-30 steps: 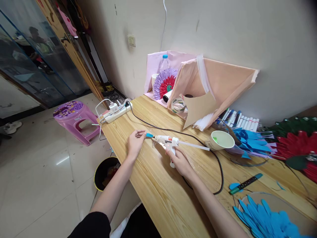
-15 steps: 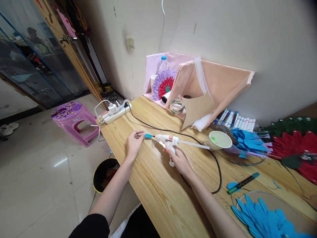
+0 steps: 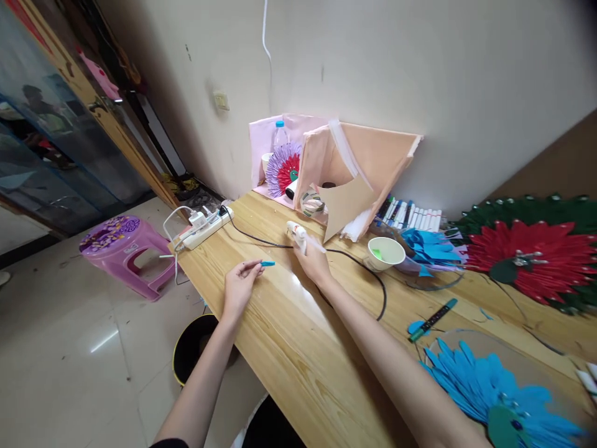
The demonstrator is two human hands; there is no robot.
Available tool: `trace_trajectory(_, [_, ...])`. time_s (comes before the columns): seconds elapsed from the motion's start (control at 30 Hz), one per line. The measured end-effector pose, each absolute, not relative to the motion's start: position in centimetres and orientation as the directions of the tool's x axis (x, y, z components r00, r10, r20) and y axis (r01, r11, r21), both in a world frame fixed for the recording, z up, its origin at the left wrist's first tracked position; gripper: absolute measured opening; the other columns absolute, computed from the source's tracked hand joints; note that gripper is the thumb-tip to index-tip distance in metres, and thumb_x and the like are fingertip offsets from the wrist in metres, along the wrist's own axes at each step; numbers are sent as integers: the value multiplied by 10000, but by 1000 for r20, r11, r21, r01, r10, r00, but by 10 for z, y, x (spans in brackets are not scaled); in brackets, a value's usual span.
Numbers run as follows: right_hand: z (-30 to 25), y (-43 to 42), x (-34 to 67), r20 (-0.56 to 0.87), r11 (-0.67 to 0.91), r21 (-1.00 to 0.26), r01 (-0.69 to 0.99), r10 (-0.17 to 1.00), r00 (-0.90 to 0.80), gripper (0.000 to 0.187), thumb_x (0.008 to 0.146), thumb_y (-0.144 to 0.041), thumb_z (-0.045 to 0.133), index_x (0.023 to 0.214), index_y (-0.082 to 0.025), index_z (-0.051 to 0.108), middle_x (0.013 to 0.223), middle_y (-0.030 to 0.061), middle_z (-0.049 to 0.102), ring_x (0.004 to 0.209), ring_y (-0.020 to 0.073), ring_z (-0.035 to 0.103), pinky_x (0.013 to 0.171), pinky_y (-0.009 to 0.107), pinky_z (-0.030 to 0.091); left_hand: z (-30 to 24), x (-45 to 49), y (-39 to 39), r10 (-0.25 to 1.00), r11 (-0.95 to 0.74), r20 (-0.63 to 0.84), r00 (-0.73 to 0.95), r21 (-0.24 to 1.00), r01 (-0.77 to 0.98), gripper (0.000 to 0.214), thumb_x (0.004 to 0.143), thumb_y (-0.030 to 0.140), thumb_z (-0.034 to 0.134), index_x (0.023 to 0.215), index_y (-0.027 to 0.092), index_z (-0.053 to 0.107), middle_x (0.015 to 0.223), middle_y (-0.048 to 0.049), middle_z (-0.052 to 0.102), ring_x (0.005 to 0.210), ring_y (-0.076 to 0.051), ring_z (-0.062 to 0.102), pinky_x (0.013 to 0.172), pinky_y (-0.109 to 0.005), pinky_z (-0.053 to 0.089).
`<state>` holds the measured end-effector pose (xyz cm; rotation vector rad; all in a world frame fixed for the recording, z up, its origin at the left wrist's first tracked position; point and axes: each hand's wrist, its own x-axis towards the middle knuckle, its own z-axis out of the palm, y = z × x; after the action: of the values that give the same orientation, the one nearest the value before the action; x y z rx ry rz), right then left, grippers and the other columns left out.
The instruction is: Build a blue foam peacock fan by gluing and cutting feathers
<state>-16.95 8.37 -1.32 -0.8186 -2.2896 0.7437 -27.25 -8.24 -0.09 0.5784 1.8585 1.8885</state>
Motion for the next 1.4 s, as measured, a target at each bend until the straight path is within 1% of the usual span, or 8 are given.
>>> trace_trajectory(0.13, [-17, 83, -173, 306, 663, -639, 391, 684, -662, 235, 861, -318, 442, 944, -144, 578, 899, 113, 577, 902, 249, 490, 824, 372, 377, 9, -262, -90, 608, 17, 32, -793, 998, 54, 276, 640, 342, 723, 807, 125, 691, 792, -84, 706, 772, -184, 673, 736, -296, 548])
trace_trajectory(0.33, [10, 55, -110, 246, 655, -611, 444, 691, -680, 375, 787, -282, 565, 1123, -121, 520, 1048, 154, 548, 985, 275, 473, 861, 408, 388, 19, -239, -101, 693, 48, 78, -717, 987, 153, 217, 654, 350, 714, 776, 171, 705, 858, -51, 672, 663, -144, 643, 685, -299, 574])
trace_trajectory(0.43, [28, 49, -46, 239, 644, -712, 280, 598, -765, 315, 829, -244, 512, 1132, -161, 514, 1060, 98, 565, 1015, 212, 496, 884, 349, 406, 19, -222, -93, 764, 45, 89, -639, 981, 190, 196, 664, 333, 715, 793, 186, 712, 884, -46, 647, 724, -154, 640, 725, -306, 576])
trace_trajectory(0.5, [40, 56, 4, 210, 575, -777, 257, 620, -756, 274, 840, -248, 497, 1106, -197, 538, 1028, 64, 591, 968, 181, 535, 845, 324, 431, 19, -206, -79, 807, 25, 100, -583, 979, 202, 184, 680, 331, 703, 794, 188, 713, 879, -47, 633, 726, -159, 634, 715, -313, 581])
trace_trajectory(0.63, [57, 79, 106, 153, 387, -812, 437, 864, -480, 229, 855, -296, 459, 1008, -192, 595, 1018, 72, 610, 947, 186, 571, 791, 325, 454, 23, -165, -46, 907, -62, 144, -396, 975, 213, 171, 711, 336, 675, 799, 197, 720, 856, -32, 597, 715, -146, 630, 683, -281, 586])
trace_trajectory(0.77, [61, 79, 185, 181, 295, -805, 515, 949, -260, 236, 841, -337, 471, 951, -184, 613, 1013, 79, 633, 976, 209, 574, 839, 360, 440, 28, -129, -20, 949, -132, 198, -246, 956, 261, 183, 719, 343, 667, 822, 205, 729, 820, -26, 571, 655, -119, 612, 620, -235, 572])
trace_trajectory(1.07, [42, 24, 242, 148, 260, -794, 549, 959, -241, 266, 837, -369, 450, 919, -191, 629, 986, 69, 644, 950, 216, 580, 814, 352, 443, 40, -78, 5, 998, 2, 7, -68, 991, 132, 237, 626, 331, 725, 772, 145, 726, 688, -66, 684, 500, -131, 618, 468, -200, 514])
trace_trajectory(1.4, [32, 65, 242, 84, 278, -790, 546, 932, -352, 223, 843, -283, 447, 912, -186, 635, 952, 55, 647, 901, 193, 586, 799, 323, 441, 23, -65, 28, 997, 83, -83, -5, 988, 129, 237, 626, 343, 726, 772, 157, 737, 807, -96, 721, 677, -187, 673, 663, -269, 548])
